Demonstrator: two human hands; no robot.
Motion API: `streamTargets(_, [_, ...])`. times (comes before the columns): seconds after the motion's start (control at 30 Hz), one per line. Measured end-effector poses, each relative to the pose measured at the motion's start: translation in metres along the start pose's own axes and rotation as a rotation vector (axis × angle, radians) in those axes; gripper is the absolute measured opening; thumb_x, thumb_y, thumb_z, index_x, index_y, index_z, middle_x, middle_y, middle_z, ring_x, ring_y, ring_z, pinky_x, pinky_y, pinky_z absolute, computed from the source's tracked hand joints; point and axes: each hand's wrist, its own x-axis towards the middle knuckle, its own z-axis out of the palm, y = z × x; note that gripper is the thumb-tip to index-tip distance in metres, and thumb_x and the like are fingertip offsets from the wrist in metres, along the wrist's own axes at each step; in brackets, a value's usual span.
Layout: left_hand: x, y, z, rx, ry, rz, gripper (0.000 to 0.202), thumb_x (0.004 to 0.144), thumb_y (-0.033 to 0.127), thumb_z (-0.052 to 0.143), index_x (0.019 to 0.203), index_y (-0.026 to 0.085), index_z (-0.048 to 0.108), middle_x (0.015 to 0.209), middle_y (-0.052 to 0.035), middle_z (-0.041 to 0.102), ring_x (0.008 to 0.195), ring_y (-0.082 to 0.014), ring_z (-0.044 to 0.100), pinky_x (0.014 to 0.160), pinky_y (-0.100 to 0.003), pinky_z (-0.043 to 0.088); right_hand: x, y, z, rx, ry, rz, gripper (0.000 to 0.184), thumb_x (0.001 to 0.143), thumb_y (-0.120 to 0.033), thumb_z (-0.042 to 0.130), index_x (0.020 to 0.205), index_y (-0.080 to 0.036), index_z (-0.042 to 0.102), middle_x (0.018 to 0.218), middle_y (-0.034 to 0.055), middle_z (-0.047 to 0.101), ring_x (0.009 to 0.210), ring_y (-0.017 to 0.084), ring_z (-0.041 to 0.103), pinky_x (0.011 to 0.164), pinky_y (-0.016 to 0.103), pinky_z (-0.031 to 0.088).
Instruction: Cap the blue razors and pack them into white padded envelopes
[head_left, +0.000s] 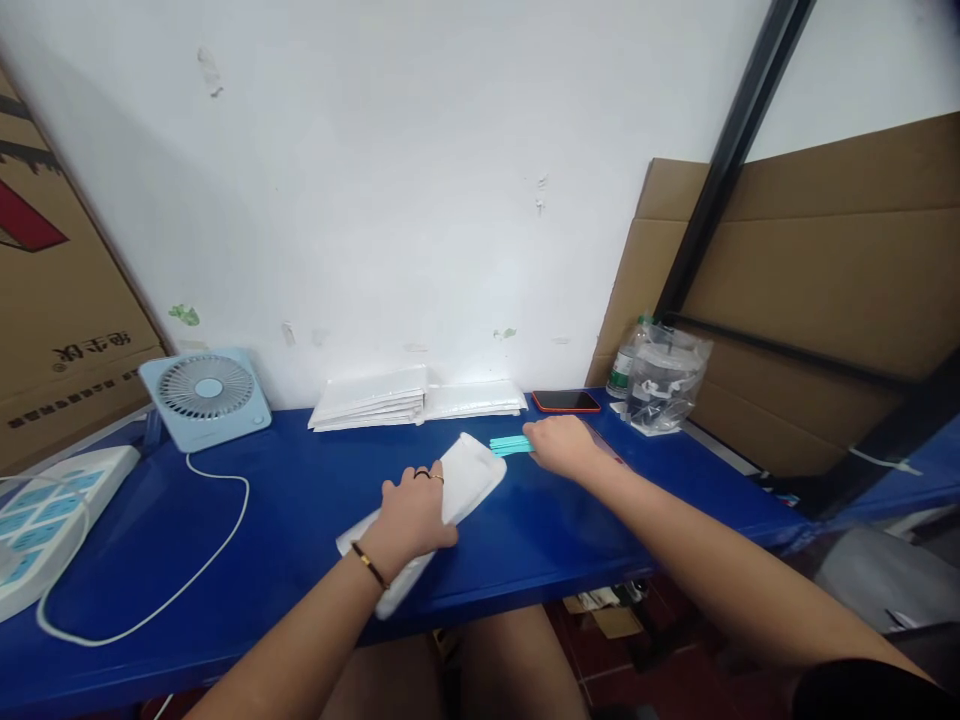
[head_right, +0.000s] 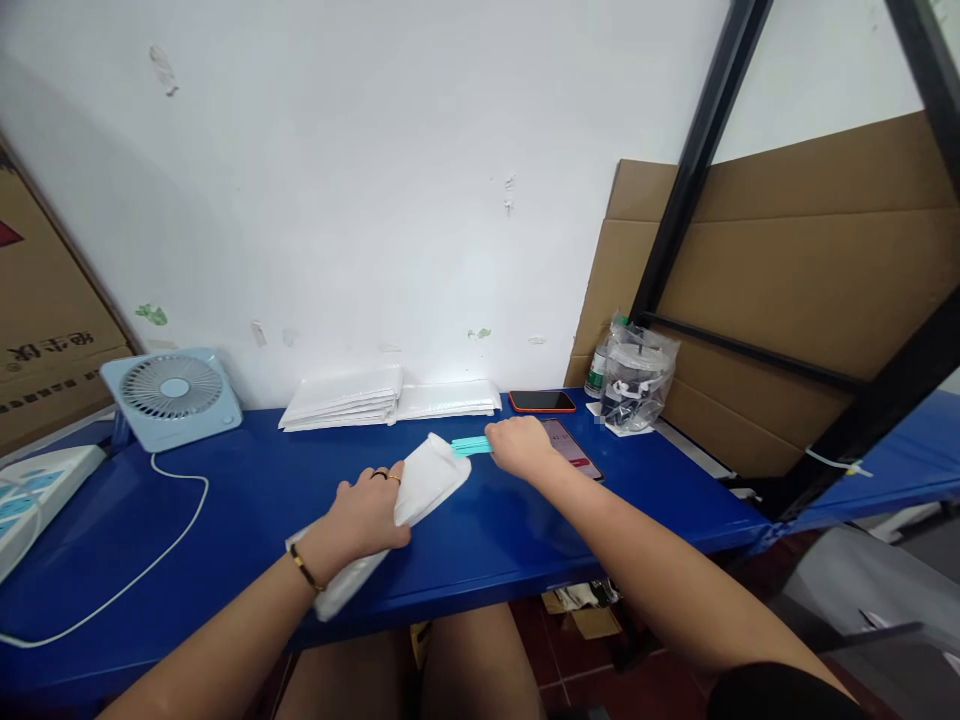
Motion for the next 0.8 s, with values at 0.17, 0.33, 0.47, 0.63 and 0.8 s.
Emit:
streamTargets(0.17, [0.000,-0.030,-0.003,-0.060,0.005,0.189,0.089,0.056,0.020,0.055,0.139,0.020,0.023,0.127,-0.0136,0.049,0.113,-0.0298,0.045,0.090,-0.045,0.036,-0.004,0.002,0.002,-0.016,-0.019,-0.090,0.017,0.079,-0.019,0.049,0.089,-0.014,0.062,0.085,0.0139,0.068,0.082,0.026,0.064,0.068,0.032,0.044])
streamTargets(0.33, [0.000,-0.032,0.002,-0.148,0.104,0.220,0.086,0.062,0.017,0.052,0.141,0.023,0.020,0.131,-0.0107,0.045,0.118,-0.0271,0.042,0.096,-0.041,0.032,-0.006,-0.006,0.004,-0.030,-0.021,-0.122,0.017,0.079,-0.013,0.047,0.087,-0.012,0.062,0.083,0.0150,0.068,0.080,0.025,0.065,0.067,0.032,0.043])
streamTargets(0.47, [0.002,-0.022,0.002,-0.189,0.155,0.237,0.082,0.065,0.016,0.051,0.141,0.023,0.019,0.128,-0.0099,0.046,0.119,-0.0257,0.041,0.097,-0.038,0.031,-0.005,-0.015,-0.003,-0.042,0.045,-0.217,0.015,0.078,-0.011,0.047,0.083,-0.013,0.061,0.082,0.0141,0.069,0.079,0.025,0.065,0.066,0.032,0.043])
streamTargets(0.63, [0.007,-0.001,0.005,-0.160,0.185,0.221,0.072,0.072,0.022,0.051,0.138,0.022,0.023,0.127,-0.0111,0.046,0.118,-0.0258,0.041,0.094,-0.038,0.031,-0.004,-0.033,-0.023,-0.071,0.077,-0.264,0.035,0.078,-0.011,0.049,0.112,-0.013,0.050,0.077,0.0116,0.069,0.071,0.026,0.066,0.060,0.031,0.043])
streamTargets(0.8, [0.012,0.019,0.009,-0.094,0.272,0.196,0.060,0.071,0.036,0.061,0.125,0.019,0.039,0.112,-0.0104,0.055,0.106,-0.0264,0.050,0.087,-0.037,0.035,0.000,-0.048,-0.029,-0.052,-0.037,-0.303,0.086,0.062,-0.016,0.069,0.136,-0.015,0.024,0.083,0.0111,0.068,0.077,0.026,0.066,0.062,0.030,0.045])
